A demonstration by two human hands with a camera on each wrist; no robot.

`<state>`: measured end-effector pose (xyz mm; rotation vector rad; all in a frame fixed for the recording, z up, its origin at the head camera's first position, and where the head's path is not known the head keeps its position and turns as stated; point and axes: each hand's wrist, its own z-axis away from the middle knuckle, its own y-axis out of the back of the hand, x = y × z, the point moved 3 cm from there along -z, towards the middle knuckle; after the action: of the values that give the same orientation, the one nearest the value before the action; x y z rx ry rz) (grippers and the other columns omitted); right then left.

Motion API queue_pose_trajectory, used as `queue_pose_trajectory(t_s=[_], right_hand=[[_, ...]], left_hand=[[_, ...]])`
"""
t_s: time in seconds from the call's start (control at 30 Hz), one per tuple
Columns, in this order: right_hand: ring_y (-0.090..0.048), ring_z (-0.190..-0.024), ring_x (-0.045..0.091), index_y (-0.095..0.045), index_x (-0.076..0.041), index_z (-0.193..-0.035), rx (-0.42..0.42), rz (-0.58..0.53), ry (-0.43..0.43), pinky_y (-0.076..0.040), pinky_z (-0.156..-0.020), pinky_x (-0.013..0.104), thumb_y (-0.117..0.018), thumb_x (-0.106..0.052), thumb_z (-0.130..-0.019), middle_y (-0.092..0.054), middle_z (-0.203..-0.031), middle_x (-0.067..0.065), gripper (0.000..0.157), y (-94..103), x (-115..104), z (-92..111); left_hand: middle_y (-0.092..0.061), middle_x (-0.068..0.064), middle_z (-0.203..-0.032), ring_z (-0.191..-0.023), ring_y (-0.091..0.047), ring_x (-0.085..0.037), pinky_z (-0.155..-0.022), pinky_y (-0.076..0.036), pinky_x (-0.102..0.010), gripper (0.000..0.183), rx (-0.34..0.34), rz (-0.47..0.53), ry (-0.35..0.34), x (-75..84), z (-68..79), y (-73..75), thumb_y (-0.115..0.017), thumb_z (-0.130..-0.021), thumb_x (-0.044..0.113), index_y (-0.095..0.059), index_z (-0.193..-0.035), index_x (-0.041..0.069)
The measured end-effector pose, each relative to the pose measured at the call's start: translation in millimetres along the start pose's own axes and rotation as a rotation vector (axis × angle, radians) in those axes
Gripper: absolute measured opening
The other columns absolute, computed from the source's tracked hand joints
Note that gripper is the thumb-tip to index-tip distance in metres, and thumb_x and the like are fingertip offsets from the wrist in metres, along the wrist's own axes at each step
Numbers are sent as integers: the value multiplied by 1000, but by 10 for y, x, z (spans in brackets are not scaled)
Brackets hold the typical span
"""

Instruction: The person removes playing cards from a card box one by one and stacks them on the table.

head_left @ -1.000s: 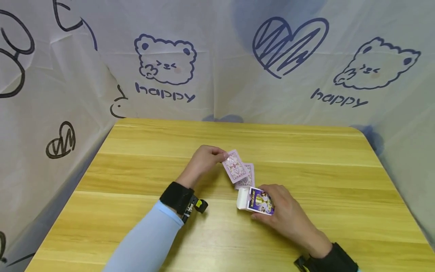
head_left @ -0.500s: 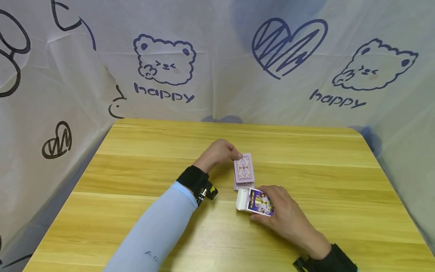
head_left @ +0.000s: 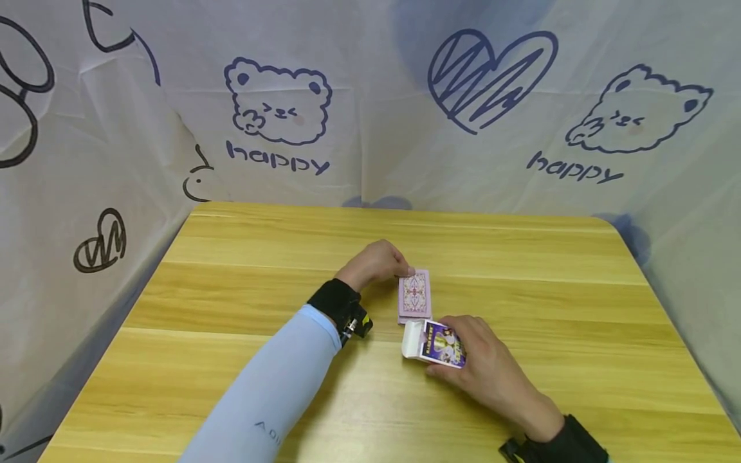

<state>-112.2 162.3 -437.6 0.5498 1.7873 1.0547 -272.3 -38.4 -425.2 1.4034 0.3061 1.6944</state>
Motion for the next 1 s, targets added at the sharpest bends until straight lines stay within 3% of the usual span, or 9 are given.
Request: queue_pose_trajectory(t_s=[0.37, 1.0], right_hand=[[-51, -111, 20, -49, -13, -132, 0, -6, 4, -48, -91, 46, -81, -49, -71, -56, -124, 6, 78, -2, 6, -4], [-52, -112, 22, -49, -13, -131, 17, 6, 25, -48, -92, 48, -81, -50, -70, -57, -123, 7, 78, -12, 16, -9]], left_hand=[[-45, 3, -58, -58, -43, -14, -51, -32, -26, 30, -7, -31, 28, -22, -60, -44, -69, -88, 34, -68, -69, 11], [-54, 3, -62, -59, -49, -14, -50, -37, -25, 27, 81, -181, 30, 20, -51, -154, -73, -86, 32, -69, -70, 11]])
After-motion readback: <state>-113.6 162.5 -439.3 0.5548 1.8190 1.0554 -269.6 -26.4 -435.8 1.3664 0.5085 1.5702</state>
